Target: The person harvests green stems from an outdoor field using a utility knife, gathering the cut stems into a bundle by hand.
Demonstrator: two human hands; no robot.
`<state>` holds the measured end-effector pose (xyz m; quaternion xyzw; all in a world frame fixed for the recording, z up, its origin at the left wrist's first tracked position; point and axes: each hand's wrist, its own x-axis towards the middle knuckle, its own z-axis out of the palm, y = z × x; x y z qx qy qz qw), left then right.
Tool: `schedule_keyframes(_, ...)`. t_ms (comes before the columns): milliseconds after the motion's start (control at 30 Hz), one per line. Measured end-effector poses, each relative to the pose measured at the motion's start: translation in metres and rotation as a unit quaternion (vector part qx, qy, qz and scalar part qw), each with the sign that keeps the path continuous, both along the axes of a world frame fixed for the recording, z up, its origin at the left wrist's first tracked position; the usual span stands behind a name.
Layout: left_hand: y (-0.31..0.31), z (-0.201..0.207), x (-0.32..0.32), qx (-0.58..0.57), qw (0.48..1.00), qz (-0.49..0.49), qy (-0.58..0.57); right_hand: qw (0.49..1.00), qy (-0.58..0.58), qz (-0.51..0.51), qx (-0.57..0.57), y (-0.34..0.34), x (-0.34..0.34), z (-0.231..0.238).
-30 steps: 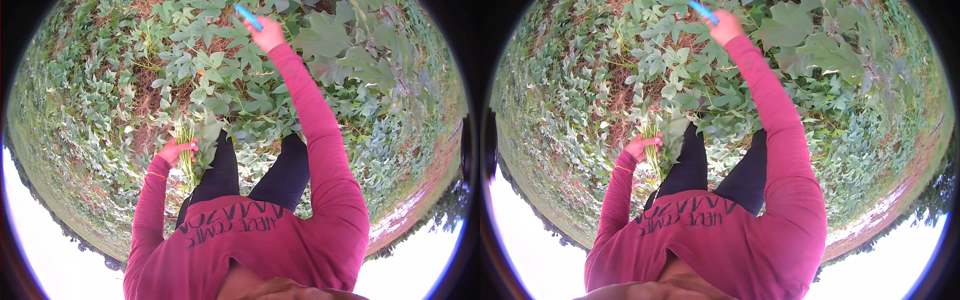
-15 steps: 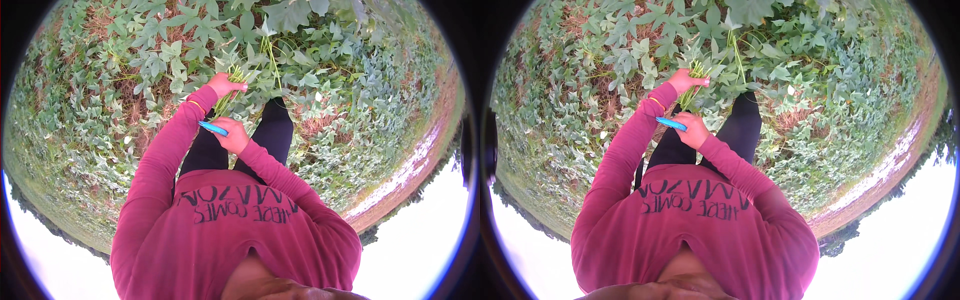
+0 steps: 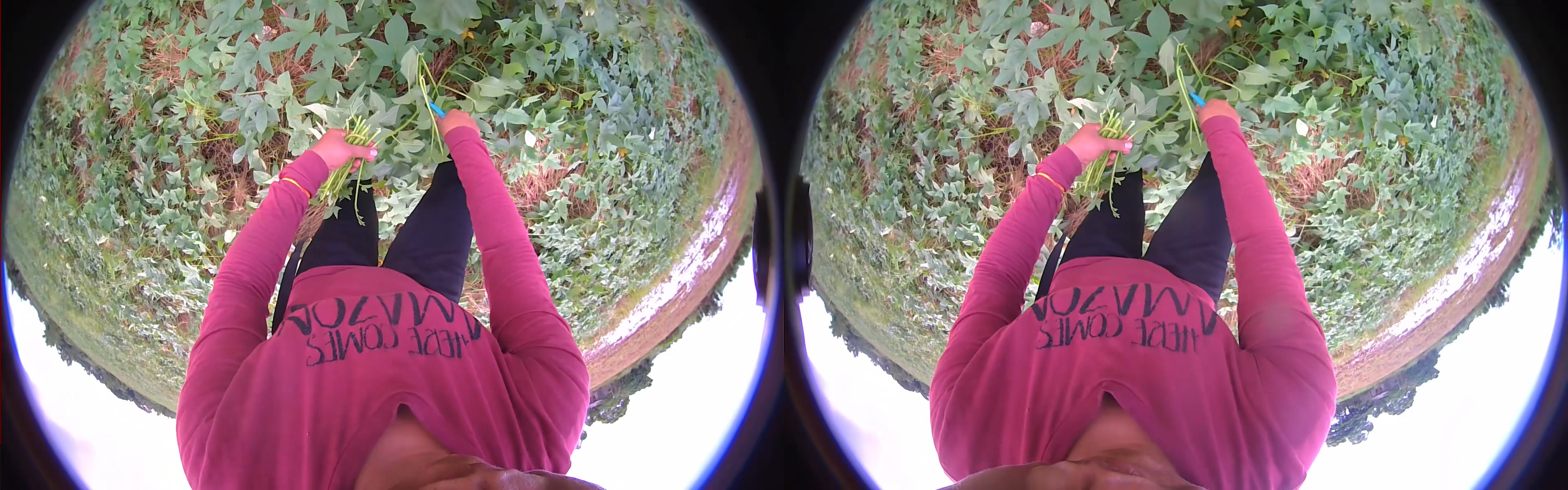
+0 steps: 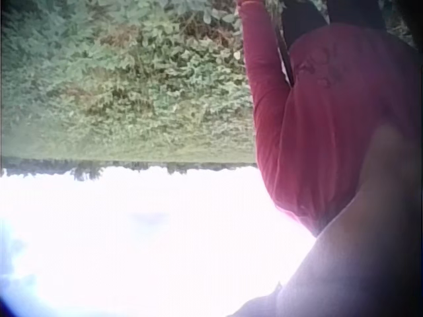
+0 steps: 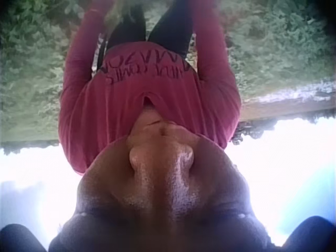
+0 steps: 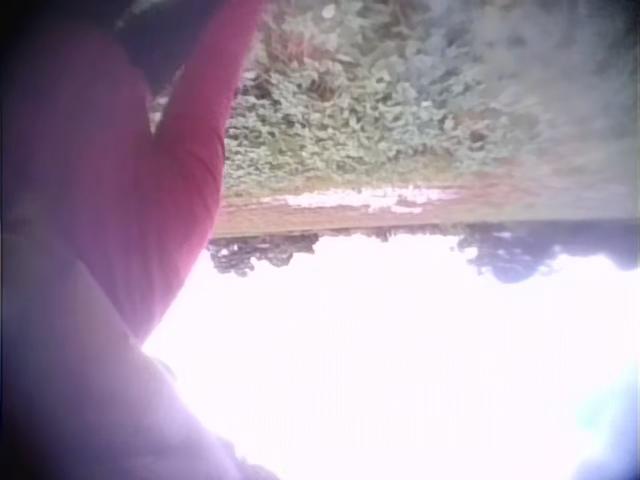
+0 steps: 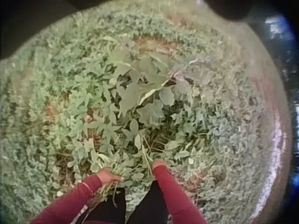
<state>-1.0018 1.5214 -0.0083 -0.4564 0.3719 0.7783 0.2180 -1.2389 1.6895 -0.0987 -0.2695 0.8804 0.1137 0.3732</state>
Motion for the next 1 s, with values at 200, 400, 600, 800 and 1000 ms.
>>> schedule_keyframes(200,0.017,0.024,0.074,-0.129,0.985,0.107,-0.047,0.784,-0.079,-0.530,-0.313,0.031,0.062,0.007)
schedule_keyframes(400,0.055,0.064,0.089,-0.313,0.945,-0.035,-0.090,0.553,-0.454,-0.647,-0.265,-0.040,0.178,0.102)
schedule_keyframes(600,0.060,0.046,0.098,-0.269,0.962,0.027,-0.039,0.574,-0.425,-0.582,-0.390,-0.062,0.155,0.103)
schedule_keyframes(800,-0.016,0.080,0.085,-0.118,0.932,0.343,0.027,0.674,-0.336,-0.401,-0.521,-0.035,0.103,0.122)
schedule_keyframes(1000,-0.033,0.145,0.055,-0.035,0.939,0.318,0.126,0.660,-0.546,-0.235,-0.459,-0.039,0.127,0.213)
